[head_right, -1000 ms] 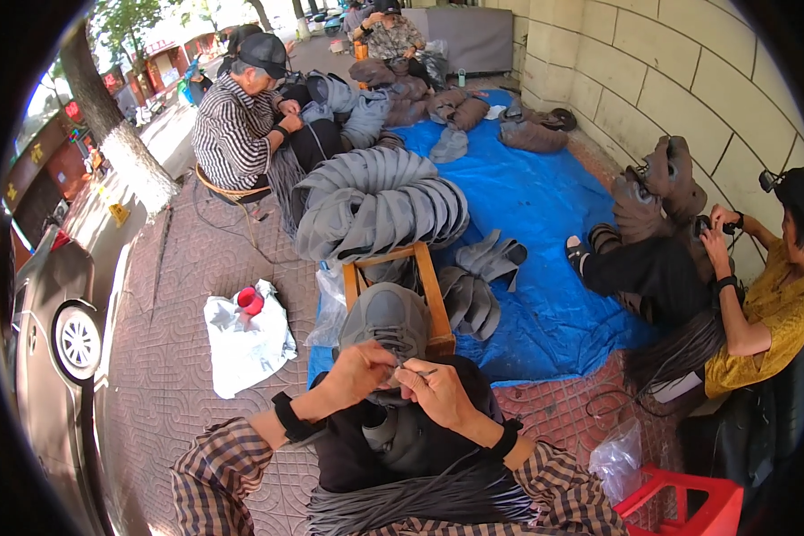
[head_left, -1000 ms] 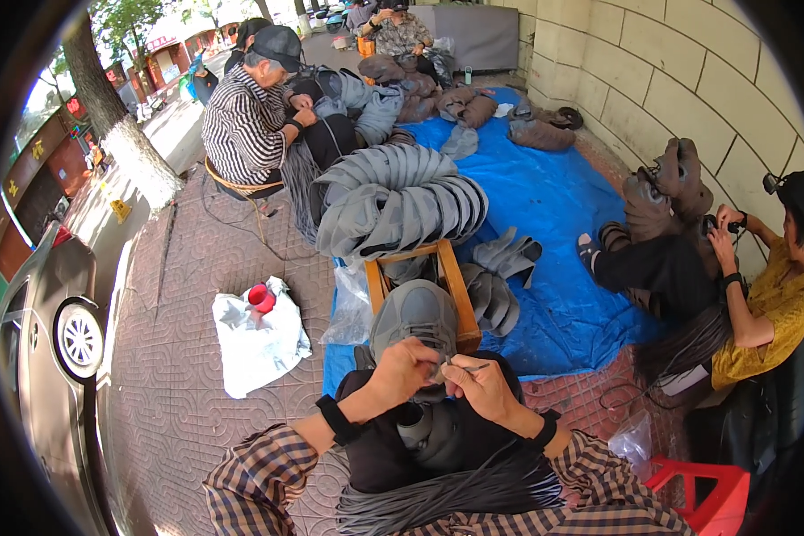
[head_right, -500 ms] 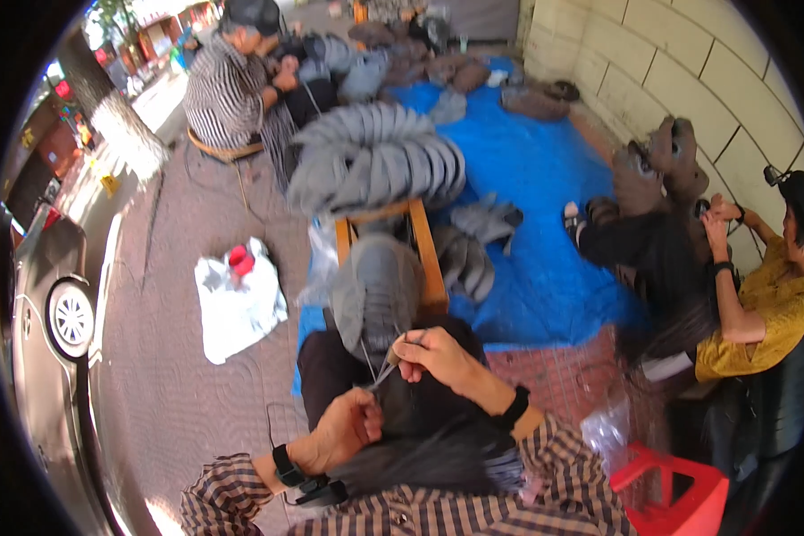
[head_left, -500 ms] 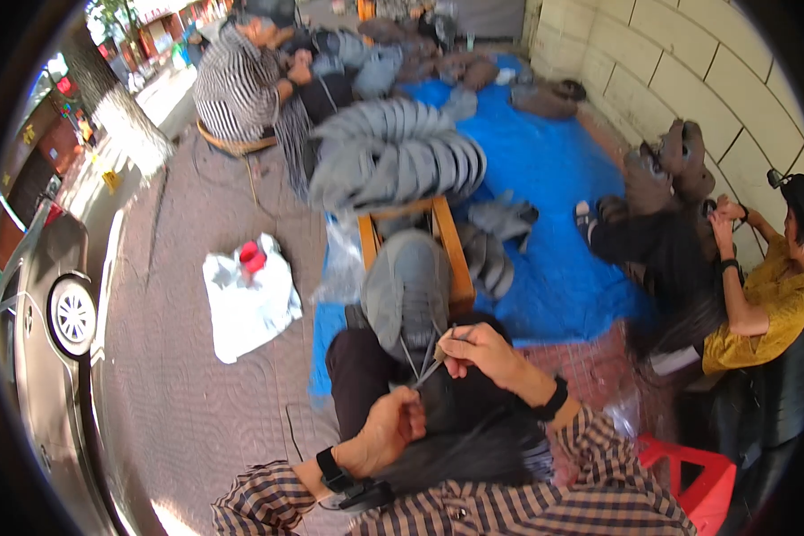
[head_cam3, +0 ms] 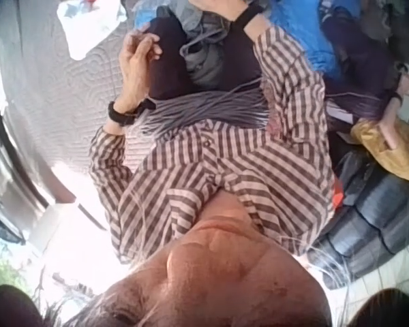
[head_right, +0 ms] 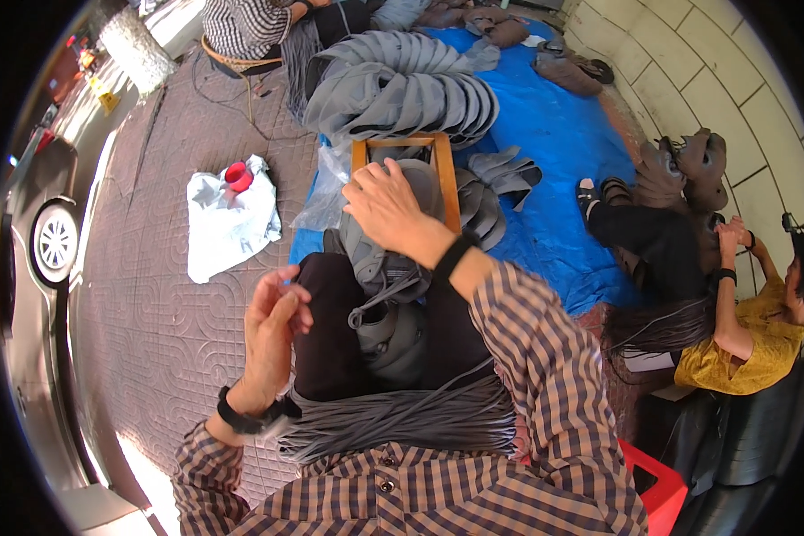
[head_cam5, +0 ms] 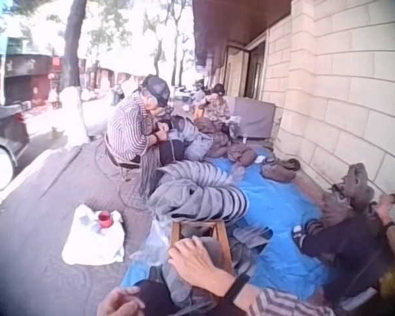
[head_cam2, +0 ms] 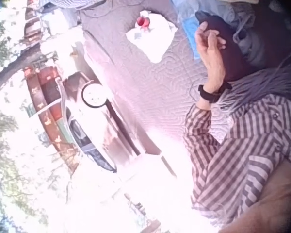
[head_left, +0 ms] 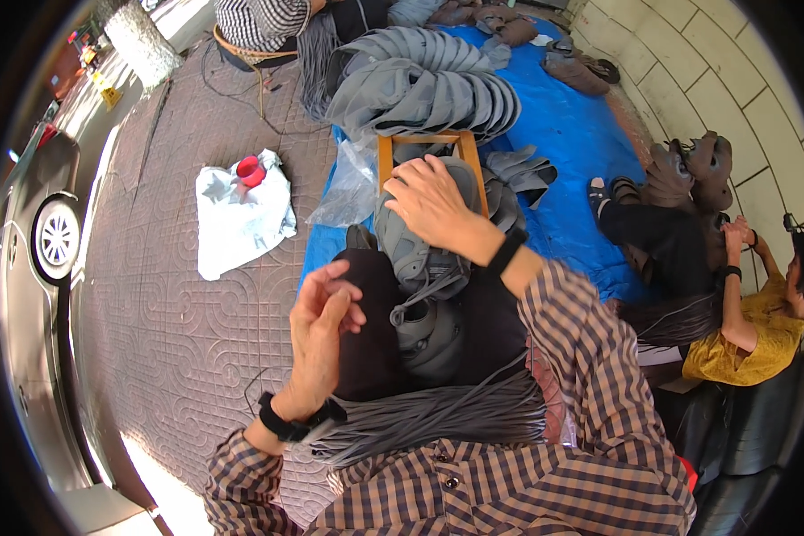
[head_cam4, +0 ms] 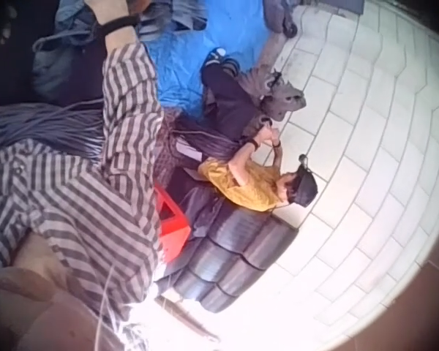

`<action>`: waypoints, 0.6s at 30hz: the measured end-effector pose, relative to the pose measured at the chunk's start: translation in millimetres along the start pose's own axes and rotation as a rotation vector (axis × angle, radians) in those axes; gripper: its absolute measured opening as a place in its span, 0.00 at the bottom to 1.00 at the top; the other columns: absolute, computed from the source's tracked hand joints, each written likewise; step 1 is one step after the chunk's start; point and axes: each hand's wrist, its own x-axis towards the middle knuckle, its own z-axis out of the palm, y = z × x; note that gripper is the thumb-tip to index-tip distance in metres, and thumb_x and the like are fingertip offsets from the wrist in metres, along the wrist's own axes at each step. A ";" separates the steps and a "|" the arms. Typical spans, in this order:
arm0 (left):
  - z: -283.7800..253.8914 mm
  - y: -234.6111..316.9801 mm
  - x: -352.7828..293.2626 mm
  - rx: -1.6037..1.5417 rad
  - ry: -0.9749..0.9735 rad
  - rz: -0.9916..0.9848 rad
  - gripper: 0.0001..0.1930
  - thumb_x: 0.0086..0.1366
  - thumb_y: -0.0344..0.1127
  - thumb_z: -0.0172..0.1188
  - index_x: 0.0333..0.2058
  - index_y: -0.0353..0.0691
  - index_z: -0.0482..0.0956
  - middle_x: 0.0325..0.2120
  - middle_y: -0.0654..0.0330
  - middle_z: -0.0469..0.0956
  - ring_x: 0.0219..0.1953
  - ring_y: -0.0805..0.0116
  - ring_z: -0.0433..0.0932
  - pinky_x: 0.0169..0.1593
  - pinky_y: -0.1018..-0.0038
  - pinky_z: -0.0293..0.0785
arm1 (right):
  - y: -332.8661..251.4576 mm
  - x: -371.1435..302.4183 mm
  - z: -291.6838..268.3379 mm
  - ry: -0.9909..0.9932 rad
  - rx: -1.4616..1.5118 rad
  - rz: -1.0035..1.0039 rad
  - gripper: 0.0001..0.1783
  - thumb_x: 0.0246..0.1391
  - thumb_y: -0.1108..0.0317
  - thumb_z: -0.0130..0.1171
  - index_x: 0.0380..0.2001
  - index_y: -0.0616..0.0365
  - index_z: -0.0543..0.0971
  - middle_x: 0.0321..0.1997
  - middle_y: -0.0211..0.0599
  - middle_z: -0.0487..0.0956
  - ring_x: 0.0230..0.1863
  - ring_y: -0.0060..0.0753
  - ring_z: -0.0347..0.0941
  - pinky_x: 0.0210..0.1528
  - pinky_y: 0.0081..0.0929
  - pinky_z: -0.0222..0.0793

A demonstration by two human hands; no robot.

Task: Lacing a grey shoe while sitting in a workspace with multiple other people.

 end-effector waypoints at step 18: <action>30.7 -84.2 6.9 1.409 -0.419 0.518 0.13 0.55 0.34 0.62 0.36 0.38 0.69 0.29 0.54 0.78 0.37 0.53 0.77 0.50 0.57 0.68 | 40.3 -108.1 -51.6 -0.595 0.610 0.935 0.18 0.53 0.60 0.61 0.38 0.66 0.79 0.32 0.36 0.80 0.32 0.26 0.73 0.38 0.28 0.70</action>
